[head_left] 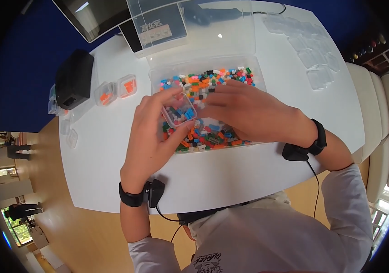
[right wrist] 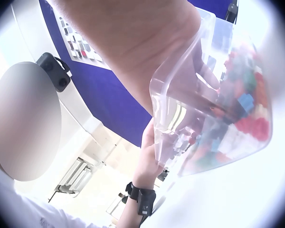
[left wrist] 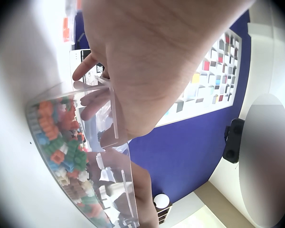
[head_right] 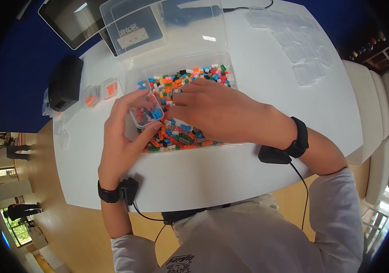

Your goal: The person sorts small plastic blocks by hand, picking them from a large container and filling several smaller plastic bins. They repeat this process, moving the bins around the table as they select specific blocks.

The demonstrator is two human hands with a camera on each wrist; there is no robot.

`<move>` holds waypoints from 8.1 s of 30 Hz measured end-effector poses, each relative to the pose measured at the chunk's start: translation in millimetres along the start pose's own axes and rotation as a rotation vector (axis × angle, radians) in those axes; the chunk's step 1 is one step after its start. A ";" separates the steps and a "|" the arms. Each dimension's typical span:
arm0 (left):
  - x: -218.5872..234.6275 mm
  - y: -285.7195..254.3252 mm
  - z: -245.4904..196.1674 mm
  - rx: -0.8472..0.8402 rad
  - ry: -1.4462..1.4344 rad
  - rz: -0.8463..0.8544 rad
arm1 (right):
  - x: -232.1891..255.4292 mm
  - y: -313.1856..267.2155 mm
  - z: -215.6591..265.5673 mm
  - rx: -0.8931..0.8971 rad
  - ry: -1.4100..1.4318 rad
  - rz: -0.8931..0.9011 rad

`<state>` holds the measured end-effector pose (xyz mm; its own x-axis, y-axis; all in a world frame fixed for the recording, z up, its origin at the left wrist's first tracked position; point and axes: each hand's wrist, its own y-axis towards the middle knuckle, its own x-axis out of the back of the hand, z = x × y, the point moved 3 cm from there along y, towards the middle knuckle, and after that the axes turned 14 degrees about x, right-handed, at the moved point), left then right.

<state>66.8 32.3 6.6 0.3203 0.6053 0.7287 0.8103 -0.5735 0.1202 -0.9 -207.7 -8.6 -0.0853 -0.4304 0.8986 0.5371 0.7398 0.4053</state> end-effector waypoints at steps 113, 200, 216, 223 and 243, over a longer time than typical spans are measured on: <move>-7.5 -2.7 -0.7 -0.051 -0.060 -0.428 | -5.1 24.7 -8.8 -0.235 0.244 -0.370; 0.7 -3.9 -6.6 -0.067 0.177 -0.214 | -17.4 9.4 0.8 -0.052 0.146 -0.028; 2.5 -3.6 -8.8 -0.082 0.187 -0.195 | -23.4 11.1 -0.2 -0.054 0.167 -0.032; 3.0 -3.3 -7.2 -0.080 0.163 -0.203 | -15.3 15.8 1.9 -0.011 0.124 -0.106; 1.7 -3.3 -7.4 -0.076 0.165 -0.200 | -9.6 19.5 3.4 -0.016 0.224 -0.189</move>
<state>61.0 31.2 12.4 0.0684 0.6160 0.7848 0.8081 -0.4955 0.3184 7.5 -187.4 -8.8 0.0013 -0.6644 0.7474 0.5425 0.6283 0.5575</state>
